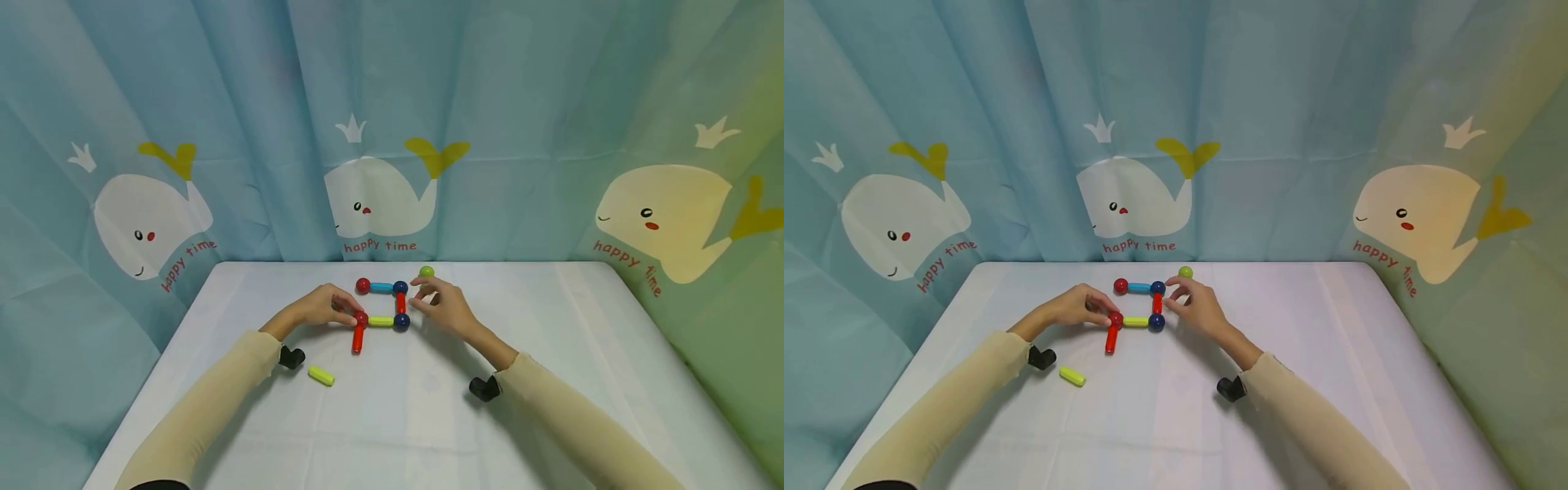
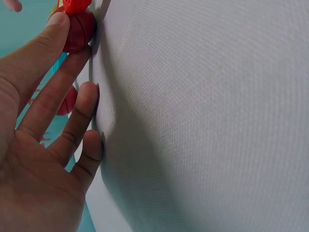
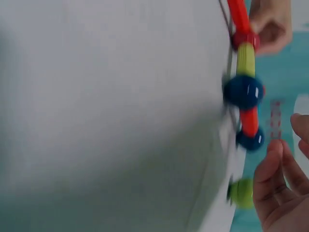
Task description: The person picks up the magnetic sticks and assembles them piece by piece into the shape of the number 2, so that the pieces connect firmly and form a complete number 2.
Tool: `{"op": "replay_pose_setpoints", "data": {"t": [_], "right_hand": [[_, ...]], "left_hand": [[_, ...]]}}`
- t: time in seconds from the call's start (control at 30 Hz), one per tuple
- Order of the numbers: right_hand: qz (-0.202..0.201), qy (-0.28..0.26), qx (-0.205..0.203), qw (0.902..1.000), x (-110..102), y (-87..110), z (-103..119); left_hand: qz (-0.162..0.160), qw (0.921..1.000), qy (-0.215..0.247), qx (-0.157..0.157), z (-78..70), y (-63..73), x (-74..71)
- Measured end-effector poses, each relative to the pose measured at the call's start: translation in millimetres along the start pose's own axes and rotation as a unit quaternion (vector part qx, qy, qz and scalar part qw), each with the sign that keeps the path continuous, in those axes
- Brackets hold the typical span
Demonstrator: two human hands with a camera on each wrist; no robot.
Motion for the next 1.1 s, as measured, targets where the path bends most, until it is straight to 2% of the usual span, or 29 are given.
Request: {"op": "replay_pose_setpoints", "data": {"t": [0.07,0.17,0.37,0.5,0.7,0.8,1.1], "right_hand": [[-0.019,0.015,-0.006,0.9997,-8.8,-6.6,-7.8],[-0.029,0.028,0.006,0.9992,-18.0,-15.8,-22.5],[-0.009,0.046,0.077,0.9959,-24.2,-26.6,-53.1],[0.013,0.039,0.105,0.9936,-22.1,-29.5,-63.7],[0.029,0.032,0.106,0.9934,-16.2,-33.1,-65.1],[0.029,0.045,0.097,0.9939,-13.7,-33.7,-63.4],[0.026,0.057,0.092,0.9939,-10.2,-34.5,-60.5]], "left_hand": [[-0.001,1.0,-0.002,-0.001,-0.6,0.0,-0.1],[-0.001,1.0,-0.005,-0.004,-0.7,0.0,-0.1],[0.001,0.9999,-0.006,-0.013,-1.6,-0.8,-0.2],[0.003,0.9999,-0.008,-0.014,-3.2,-1.7,-0.6],[0.002,0.9996,-0.013,-0.023,-1.5,-3.1,-1.3],[0.003,0.9996,-0.014,-0.023,-0.9,-2.9,-1.4],[0.001,1.0,-0.005,-0.008,-2.5,0.3,-1.5]]}}
Point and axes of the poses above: each hand's wrist, its own y-axis away from the middle knuckle, its own x-axis out of the palm, z = x × y, the point moved 9 cm from there along -y, towards the middle knuckle, and after that the axes turned 4 degrees about x, right-handed, at the moved point
